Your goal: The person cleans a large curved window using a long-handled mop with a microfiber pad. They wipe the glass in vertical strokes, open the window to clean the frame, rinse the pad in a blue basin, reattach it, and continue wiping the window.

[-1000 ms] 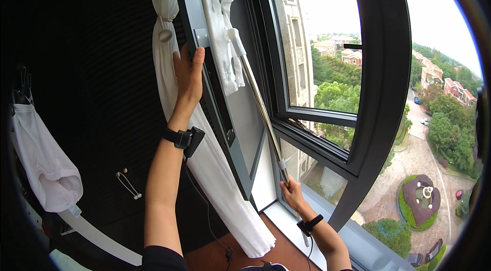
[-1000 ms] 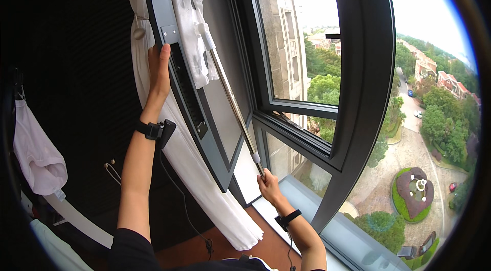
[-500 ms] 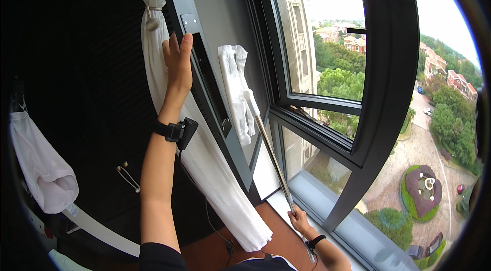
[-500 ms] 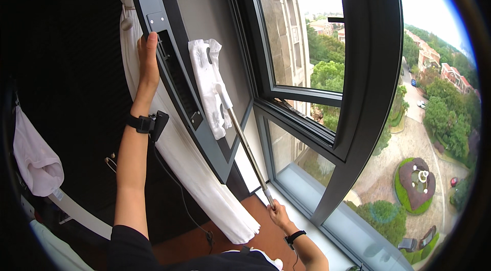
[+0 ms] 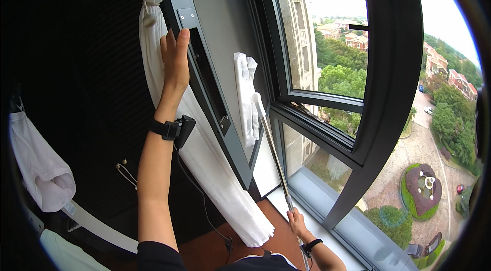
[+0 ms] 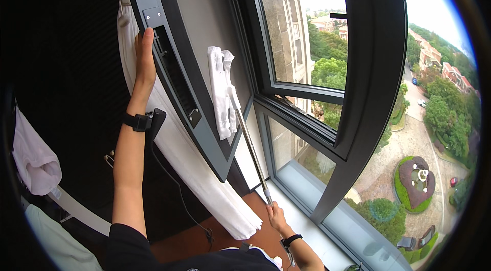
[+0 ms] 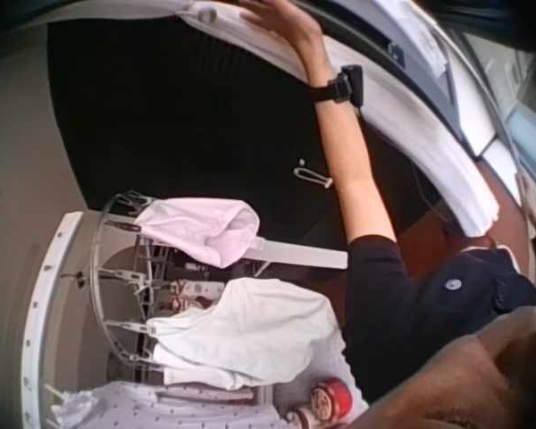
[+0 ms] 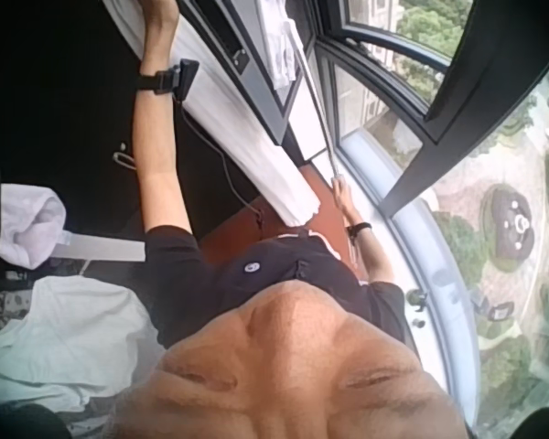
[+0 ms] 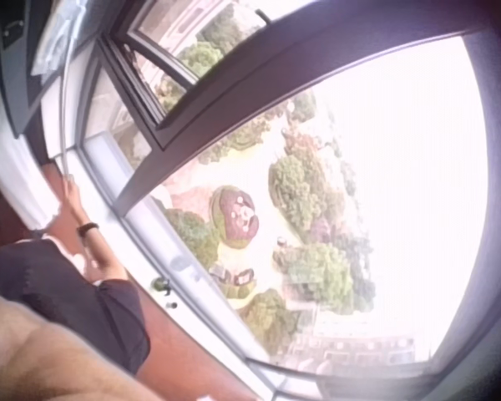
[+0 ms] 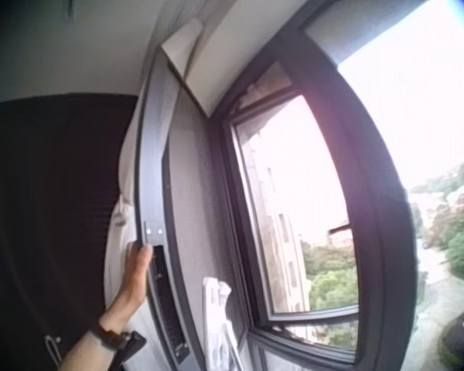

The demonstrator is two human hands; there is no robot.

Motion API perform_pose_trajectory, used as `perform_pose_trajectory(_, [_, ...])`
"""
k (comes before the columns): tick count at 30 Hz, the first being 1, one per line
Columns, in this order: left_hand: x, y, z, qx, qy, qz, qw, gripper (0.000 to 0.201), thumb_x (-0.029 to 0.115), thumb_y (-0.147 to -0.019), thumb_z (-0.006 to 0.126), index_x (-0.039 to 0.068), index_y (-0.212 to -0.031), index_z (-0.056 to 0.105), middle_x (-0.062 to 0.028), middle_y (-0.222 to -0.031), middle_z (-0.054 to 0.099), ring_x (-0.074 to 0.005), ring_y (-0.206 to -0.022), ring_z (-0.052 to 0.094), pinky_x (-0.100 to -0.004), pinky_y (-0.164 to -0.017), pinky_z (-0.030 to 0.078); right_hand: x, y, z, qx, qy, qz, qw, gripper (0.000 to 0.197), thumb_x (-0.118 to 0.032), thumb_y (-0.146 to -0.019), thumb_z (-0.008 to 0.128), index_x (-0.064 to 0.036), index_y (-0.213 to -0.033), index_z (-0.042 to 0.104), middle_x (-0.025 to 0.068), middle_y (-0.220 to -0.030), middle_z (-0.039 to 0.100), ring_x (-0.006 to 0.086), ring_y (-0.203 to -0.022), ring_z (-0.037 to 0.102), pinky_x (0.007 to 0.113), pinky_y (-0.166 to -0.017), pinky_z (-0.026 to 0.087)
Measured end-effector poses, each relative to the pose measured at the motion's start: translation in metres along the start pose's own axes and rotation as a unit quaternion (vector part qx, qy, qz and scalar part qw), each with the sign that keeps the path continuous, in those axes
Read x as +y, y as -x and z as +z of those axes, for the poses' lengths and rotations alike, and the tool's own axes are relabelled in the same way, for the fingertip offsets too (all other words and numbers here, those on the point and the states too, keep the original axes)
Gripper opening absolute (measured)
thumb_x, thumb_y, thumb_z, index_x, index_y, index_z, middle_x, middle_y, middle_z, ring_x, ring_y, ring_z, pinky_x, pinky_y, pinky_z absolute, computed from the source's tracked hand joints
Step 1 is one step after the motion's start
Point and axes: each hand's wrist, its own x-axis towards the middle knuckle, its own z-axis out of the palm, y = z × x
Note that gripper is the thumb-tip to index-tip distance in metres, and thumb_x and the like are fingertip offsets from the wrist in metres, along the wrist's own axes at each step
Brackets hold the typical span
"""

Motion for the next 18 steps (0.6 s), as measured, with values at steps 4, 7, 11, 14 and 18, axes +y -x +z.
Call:
perform_pose_trajectory(4, [0.007,0.001,0.001,0.000,-0.002,0.000,1.000,0.067,0.063,-0.098,0.038,0.003,-0.124,0.050,-0.0186,-0.113,0.045,-0.0302,-0.111,0.038,-0.0481,-0.108,0.023,-0.008,-0.038,0.001,0.030,-0.021,-0.001,0.999,0.034,-0.033,-0.103,0.051,-0.0012,-0.090,0.047,0.0141,-0.061,0.052,0.0241,-0.055,0.050,0.038,-0.054,0.041])
perform_pose_trajectory(7, [0.009,0.000,0.003,0.002,0.004,0.011,1.000,0.066,0.063,-0.098,0.037,0.004,-0.123,0.051,-0.0179,-0.114,0.047,-0.0300,-0.110,0.038,-0.0483,-0.107,0.023,-0.002,-0.069,-0.002,0.064,0.007,-0.020,0.998,0.039,-0.036,-0.102,0.051,0.0005,-0.090,0.049,0.0215,-0.065,0.054,0.0351,-0.059,0.053,0.043,-0.058,0.043])
perform_pose_trajectory(11, [0.010,0.002,0.004,0.011,0.009,0.028,1.000,0.065,0.063,-0.098,0.037,0.005,-0.124,0.052,-0.0166,-0.115,0.050,-0.0299,-0.109,0.038,-0.0482,-0.107,0.024,0.009,-0.103,-0.020,0.066,0.029,0.007,0.997,0.043,-0.040,-0.102,0.050,0.0013,-0.090,0.053,0.0241,-0.069,0.057,0.0399,-0.064,0.056,0.045,-0.063,0.045])
perform_pose_trajectory(14, [0.010,0.001,0.003,0.005,-0.007,0.015,1.000,0.065,0.064,-0.098,0.036,0.006,-0.124,0.052,-0.0138,-0.110,0.050,-0.0287,-0.106,0.038,-0.0473,-0.105,0.025,0.009,-0.121,-0.034,0.081,0.025,-0.014,0.996,0.046,-0.042,-0.101,0.051,0.0017,-0.090,0.056,0.0218,-0.069,0.060,0.0360,-0.065,0.060,0.043,-0.063,0.047])
perform_pose_trajectory(18, [0.011,0.001,0.004,0.010,-0.006,0.029,1.000,0.064,0.063,-0.098,0.036,0.006,-0.124,0.053,-0.0130,-0.108,0.050,-0.0283,-0.104,0.038,-0.0467,-0.104,0.026,0.002,-0.132,-0.044,0.098,0.045,-0.007,0.994,0.047,-0.043,-0.101,0.052,0.0020,-0.090,0.058,0.0211,-0.068,0.061,0.0339,-0.064,0.061,0.042,-0.063,0.047])
